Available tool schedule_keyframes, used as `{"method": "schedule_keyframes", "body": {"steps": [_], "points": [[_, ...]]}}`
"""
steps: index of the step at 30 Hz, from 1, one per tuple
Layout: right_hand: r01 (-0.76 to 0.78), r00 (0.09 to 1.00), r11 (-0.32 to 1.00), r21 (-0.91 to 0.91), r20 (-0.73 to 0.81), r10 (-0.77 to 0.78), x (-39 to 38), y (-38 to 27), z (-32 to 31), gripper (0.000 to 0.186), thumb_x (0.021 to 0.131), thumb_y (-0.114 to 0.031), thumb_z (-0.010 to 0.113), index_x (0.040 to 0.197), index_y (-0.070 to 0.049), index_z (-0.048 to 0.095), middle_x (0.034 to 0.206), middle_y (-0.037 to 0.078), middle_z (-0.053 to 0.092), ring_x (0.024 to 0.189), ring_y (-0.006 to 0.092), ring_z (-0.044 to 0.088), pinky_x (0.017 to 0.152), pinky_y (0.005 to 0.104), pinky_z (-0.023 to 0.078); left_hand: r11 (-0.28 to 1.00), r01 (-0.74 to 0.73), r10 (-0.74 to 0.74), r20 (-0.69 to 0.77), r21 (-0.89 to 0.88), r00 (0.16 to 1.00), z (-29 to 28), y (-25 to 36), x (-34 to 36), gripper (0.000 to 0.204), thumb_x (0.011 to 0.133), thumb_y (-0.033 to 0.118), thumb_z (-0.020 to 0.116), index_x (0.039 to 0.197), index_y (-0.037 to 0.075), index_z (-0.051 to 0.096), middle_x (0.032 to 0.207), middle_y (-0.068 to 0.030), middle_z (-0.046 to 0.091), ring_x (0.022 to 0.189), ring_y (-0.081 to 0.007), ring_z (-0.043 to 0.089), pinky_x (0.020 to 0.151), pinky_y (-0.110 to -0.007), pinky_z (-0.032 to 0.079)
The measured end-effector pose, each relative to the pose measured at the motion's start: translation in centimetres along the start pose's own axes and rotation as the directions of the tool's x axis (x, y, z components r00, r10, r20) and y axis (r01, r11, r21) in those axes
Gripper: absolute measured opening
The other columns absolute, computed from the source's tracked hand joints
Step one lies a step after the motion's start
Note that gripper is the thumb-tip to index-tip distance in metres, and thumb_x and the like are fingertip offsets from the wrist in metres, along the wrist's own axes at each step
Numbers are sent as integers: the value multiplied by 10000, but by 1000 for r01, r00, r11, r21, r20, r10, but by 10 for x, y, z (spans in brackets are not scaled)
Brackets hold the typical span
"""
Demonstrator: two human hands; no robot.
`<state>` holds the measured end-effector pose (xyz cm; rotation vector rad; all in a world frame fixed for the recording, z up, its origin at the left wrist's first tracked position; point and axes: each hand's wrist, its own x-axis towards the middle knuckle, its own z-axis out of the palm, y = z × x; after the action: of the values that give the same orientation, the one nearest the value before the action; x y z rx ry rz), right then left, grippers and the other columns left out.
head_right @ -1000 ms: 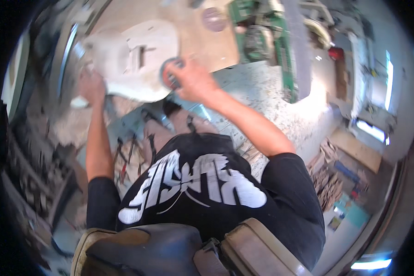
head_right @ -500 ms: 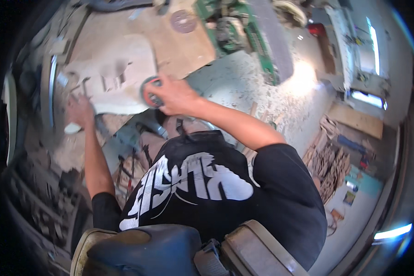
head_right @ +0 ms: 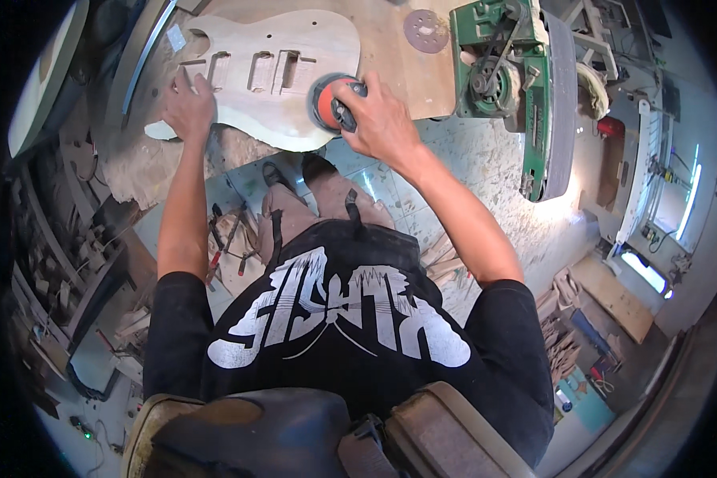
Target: The person sands the surface of a wooden guitar body using a power sander, moving the tool across the flat and curved sections of the instrument's face.
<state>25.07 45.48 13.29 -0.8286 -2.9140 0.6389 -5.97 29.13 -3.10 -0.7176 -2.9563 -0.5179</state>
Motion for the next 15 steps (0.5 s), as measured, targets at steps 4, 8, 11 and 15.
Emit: {"method": "schedule_keyframes", "body": {"steps": [4,8,11,15], "points": [[28,1000,999,-25,-5,-28,9,9,-7,641,750,-158,836,1323,-228,560,1141,240,537,962,497,670,787,571,582,1000,5,-5,11,-24,1000,-1,1,0,610,1014,501,515,1533,185,566,1394,-208,615,1286,-366,611,1072,-549,401],[-5,996,998,-64,-88,0,29,23,-10,677,778,-224,835,1393,-182,556,1178,230,551,972,491,668,820,542,581,1000,0,0,11,-17,1000,-1,2,2,607,1014,499,517,1530,185,568,1406,-205,608,1296,-368,607,1084,-552,393],[51,997,998,-23,-53,-52,14,8,-7,650,746,-154,837,1332,-205,559,1133,241,541,961,489,662,767,558,584,1000,-9,9,-15,-14,1000,0,1,2,597,1015,496,520,1524,190,575,1417,-198,605,1305,-363,605,1100,-548,386],[95,990,995,-4,104,-94,-29,-5,0,654,727,-132,854,1307,-210,562,1149,218,536,1056,458,635,753,545,581,1000,14,-13,17,-16,1000,0,0,2,599,1021,508,514,1524,190,577,1464,-171,592,1346,-346,585,1115,-546,385]]}}
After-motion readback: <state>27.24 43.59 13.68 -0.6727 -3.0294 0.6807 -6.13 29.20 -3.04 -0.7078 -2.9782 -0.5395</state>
